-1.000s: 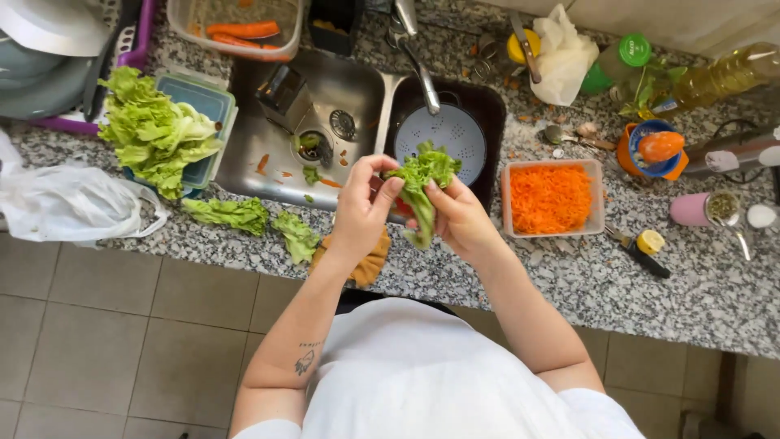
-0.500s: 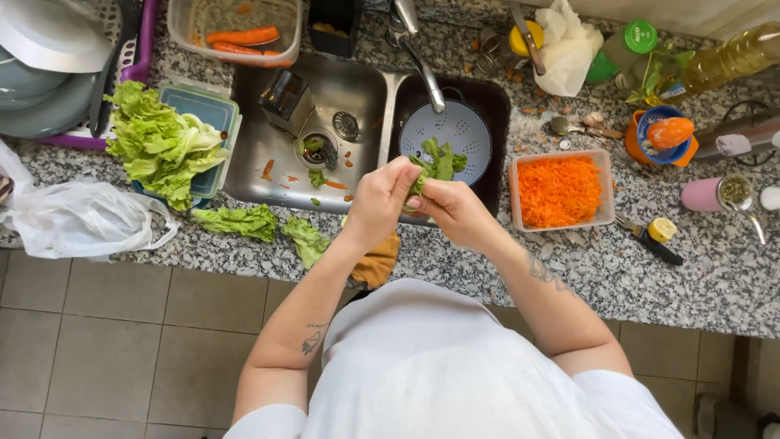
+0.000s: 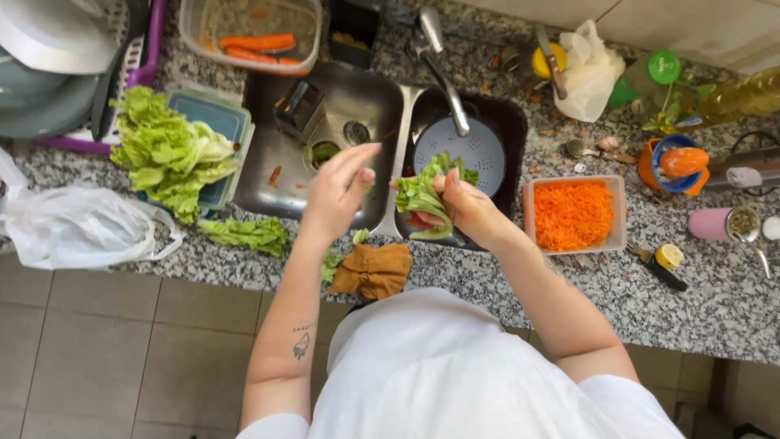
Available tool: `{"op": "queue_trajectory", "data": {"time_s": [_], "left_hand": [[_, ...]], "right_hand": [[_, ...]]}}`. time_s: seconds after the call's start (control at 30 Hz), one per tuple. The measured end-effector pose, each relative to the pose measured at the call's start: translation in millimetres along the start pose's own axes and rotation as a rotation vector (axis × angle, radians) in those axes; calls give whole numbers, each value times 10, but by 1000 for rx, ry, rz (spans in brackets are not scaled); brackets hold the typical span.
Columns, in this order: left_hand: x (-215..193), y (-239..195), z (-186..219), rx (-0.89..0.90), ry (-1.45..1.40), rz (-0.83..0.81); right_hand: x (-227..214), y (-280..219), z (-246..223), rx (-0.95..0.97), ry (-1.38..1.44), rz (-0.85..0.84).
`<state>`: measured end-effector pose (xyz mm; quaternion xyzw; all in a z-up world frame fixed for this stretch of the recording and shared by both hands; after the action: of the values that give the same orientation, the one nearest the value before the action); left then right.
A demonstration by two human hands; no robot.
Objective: The person tears lettuce leaves by hand over a kitchen sink and places them into a colander. They then rinse the lettuce under running water from the faucet.
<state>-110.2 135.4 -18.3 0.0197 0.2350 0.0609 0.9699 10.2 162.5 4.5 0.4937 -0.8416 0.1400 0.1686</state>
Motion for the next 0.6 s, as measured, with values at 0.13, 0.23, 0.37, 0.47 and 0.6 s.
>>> {"op": "queue_trajectory", "data": {"time_s": [0.13,0.23,0.37,0.47,0.6], "left_hand": [[155,10,288,170,-397,40],[65,-51,395,262,-537,142],[24,-113,343,247,-388,208],[97,-159,384,322,-157,276],[279,-224,346,376,134,403]], "right_hand": [[18,74,43,36,-58,-37],[-115,31,147,89,-184,113],[-295,18,233,54,-154,193],[-429,-39,383,70,-143,272],[-218,-26,250,94,-227,336]]}}
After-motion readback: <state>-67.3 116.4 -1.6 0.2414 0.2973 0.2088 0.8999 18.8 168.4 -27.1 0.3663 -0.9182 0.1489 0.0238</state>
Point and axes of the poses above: each hand's wrist, its own y-axis towards the middle knuckle, its own x-axis out of the palm, z = x × y, the point moved 10 cm from there along y, towards the middle knuckle, and after that the axes turned 3 degrees about x, right-handed, at the moved point
